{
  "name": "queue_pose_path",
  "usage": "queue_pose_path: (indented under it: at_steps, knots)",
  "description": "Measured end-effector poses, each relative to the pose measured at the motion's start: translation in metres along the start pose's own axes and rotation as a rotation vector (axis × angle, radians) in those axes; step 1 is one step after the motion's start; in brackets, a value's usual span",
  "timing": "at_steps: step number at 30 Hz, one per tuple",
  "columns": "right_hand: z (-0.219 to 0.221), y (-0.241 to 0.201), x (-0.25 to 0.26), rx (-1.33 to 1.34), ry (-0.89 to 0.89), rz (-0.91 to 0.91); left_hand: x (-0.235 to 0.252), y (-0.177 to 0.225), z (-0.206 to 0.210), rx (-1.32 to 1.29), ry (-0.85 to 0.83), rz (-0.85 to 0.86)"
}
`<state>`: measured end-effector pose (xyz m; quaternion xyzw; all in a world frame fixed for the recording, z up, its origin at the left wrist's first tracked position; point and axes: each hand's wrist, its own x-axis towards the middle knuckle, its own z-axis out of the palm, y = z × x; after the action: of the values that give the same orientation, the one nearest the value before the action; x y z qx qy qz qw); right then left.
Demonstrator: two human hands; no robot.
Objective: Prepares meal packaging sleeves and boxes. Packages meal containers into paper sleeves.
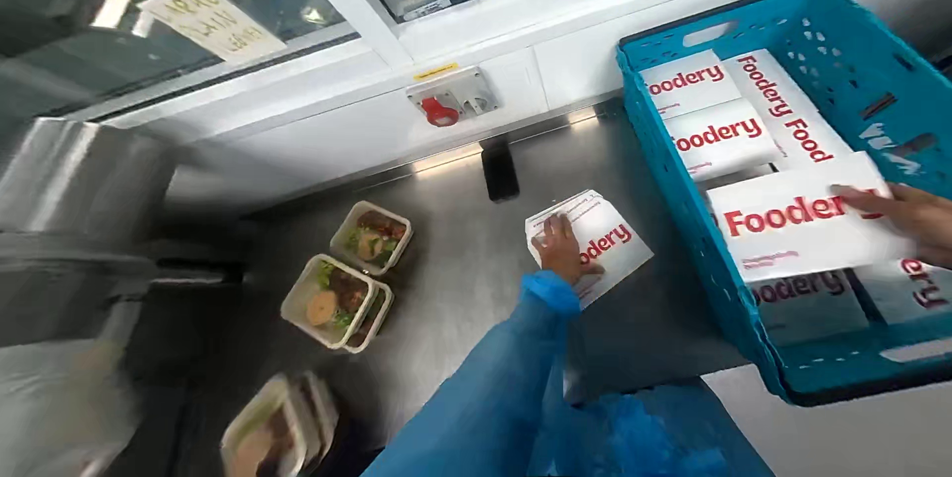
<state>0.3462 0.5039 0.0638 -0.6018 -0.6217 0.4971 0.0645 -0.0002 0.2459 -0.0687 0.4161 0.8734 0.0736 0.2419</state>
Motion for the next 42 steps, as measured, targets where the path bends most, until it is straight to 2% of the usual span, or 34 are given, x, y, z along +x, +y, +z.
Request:
queue_pose_path:
  at_steps: [2, 5, 8, 11, 17, 19, 22, 23, 25, 27, 31, 33, 36, 38, 40, 42]
  knots:
    - [0.024, 0.032, 0.063, -0.204, 0.025, -0.116, 0.005, 0.006, 0.001, 0.061, -0.065, -0.079]
    - [0.05, 0.017, 0.079, -0.412, 0.189, -0.336, 0.01, 0.022, -0.005, 0.079, -0.06, -0.112]
    - [0.059, -0.018, 0.048, -0.522, 0.267, -0.567, 0.019, 0.024, -0.01, 0.123, -0.12, -0.173]
    - [0.07, -0.051, -0.002, -0.518, 0.31, -0.711, 0.027, 0.021, -0.012, 0.14, -0.097, -0.157]
    - [0.112, -0.066, -0.1, -0.476, 0.291, -0.803, 0.039, 0.014, -0.029, 0.146, -0.08, -0.15]
    - [0.127, -0.06, -0.12, -0.477, 0.304, -0.815, 0.034, 0.01, -0.037, 0.111, -0.08, -0.082]
    - [0.151, -0.056, -0.129, -0.436, 0.254, -0.843, -0.015, 0.003, -0.071, -0.139, -0.108, 0.297]
    - [0.159, -0.055, -0.129, -0.416, 0.205, -0.84, -0.044, 0.001, -0.084, -0.256, -0.089, 0.438]
    - [0.18, -0.053, -0.13, -0.357, 0.128, -0.845, -0.104, -0.007, -0.105, -0.41, -0.026, 0.609]
    - [0.207, -0.055, -0.141, -0.284, 0.146, -0.847, -0.152, -0.028, -0.114, -0.428, 0.121, 0.655]
    - [0.269, -0.068, -0.193, -0.26, 0.166, -0.792, -0.218, -0.083, -0.099, -0.346, 0.429, 0.513]
    - [0.291, -0.073, -0.212, -0.276, -0.012, -0.765, -0.244, -0.116, -0.095, -0.342, 0.511, 0.486]
    - [0.306, -0.081, -0.225, -0.266, -0.616, -0.663, -0.281, -0.166, -0.092, -0.417, 0.572, 0.49]
    - [0.325, -0.087, -0.235, -0.253, -1.009, -0.531, -0.304, -0.192, -0.085, -0.477, 0.559, 0.502]
    - [0.353, -0.087, -0.252, -0.247, -1.162, -0.398, -0.32, -0.21, -0.078, -0.434, 0.538, 0.515]
    - [0.379, -0.086, -0.268, -0.19, -1.135, -0.362, -0.332, -0.227, -0.082, -0.23, 0.494, 0.469]
